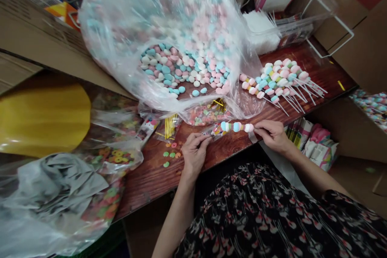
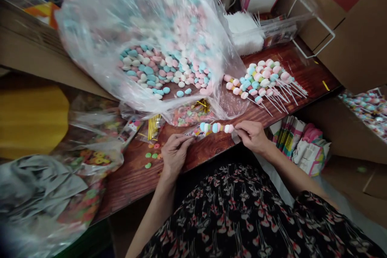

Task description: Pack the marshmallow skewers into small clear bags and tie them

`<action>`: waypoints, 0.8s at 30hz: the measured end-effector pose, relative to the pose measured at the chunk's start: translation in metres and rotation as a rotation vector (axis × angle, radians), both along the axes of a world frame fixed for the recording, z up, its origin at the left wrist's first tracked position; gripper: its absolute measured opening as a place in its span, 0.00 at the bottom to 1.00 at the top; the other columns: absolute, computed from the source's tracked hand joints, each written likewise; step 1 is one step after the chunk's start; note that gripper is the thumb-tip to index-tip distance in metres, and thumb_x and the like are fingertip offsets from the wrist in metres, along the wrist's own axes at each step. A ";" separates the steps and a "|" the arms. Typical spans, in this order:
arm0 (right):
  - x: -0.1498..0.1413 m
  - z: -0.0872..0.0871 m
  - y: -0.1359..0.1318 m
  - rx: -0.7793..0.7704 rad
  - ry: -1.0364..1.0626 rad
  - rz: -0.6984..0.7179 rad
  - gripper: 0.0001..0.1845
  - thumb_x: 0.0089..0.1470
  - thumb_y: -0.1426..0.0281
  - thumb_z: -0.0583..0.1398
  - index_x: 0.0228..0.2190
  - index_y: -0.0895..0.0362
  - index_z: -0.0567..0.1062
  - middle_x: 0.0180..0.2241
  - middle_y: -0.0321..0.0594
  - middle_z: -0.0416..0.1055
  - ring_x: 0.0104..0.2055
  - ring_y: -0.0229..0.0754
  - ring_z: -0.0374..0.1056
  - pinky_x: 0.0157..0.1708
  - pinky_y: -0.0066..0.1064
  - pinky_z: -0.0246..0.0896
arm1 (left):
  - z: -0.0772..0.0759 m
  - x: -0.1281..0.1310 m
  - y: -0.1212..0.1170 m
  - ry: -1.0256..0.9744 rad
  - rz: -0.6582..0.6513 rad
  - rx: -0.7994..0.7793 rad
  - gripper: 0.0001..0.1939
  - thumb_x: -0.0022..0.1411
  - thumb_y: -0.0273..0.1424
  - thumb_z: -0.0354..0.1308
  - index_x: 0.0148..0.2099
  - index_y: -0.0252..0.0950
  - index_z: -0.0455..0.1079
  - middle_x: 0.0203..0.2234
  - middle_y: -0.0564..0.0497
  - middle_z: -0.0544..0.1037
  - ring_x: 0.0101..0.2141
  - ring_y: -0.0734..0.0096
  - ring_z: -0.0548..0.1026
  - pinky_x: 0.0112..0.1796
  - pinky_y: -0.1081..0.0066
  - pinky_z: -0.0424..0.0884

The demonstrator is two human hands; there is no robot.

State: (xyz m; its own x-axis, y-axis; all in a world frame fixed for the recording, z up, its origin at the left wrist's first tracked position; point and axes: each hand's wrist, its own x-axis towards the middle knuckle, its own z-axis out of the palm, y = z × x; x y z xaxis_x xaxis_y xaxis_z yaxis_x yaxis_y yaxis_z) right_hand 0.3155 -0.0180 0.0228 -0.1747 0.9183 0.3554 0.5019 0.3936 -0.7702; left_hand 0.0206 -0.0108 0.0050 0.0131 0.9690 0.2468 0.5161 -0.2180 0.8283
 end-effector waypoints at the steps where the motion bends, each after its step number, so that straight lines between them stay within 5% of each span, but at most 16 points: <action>1: 0.003 0.000 0.002 0.034 -0.056 0.029 0.07 0.58 0.74 0.57 0.32 0.57 0.76 0.28 0.38 0.76 0.29 0.37 0.70 0.32 0.28 0.63 | -0.001 0.000 0.000 0.008 -0.004 0.007 0.04 0.59 0.32 0.63 0.35 0.39 0.79 0.28 0.53 0.75 0.32 0.73 0.74 0.35 0.71 0.71; 12: 0.020 0.040 0.029 0.295 -0.687 0.305 0.11 0.56 0.75 0.54 0.30 0.57 0.77 0.27 0.39 0.74 0.30 0.38 0.65 0.33 0.32 0.52 | -0.014 0.000 -0.005 0.217 -0.137 0.123 0.04 0.60 0.32 0.63 0.37 0.42 0.80 0.31 0.50 0.74 0.34 0.69 0.72 0.37 0.67 0.70; 24: 0.000 0.014 0.021 0.369 -0.525 0.230 0.12 0.58 0.73 0.54 0.31 0.56 0.78 0.27 0.38 0.75 0.29 0.37 0.63 0.31 0.32 0.47 | -0.011 0.002 -0.006 0.101 -0.169 0.071 0.04 0.60 0.31 0.62 0.37 0.40 0.78 0.33 0.49 0.76 0.35 0.69 0.74 0.38 0.67 0.72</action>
State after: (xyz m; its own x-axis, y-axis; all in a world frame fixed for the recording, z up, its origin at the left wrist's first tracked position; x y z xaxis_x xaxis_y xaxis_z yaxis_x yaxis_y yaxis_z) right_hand 0.3152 0.0028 0.0372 -0.5859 0.6721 0.4527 0.6443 0.7252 -0.2428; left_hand 0.0229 -0.0169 -0.0062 0.2022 0.9310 0.3040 0.5468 -0.3648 0.7536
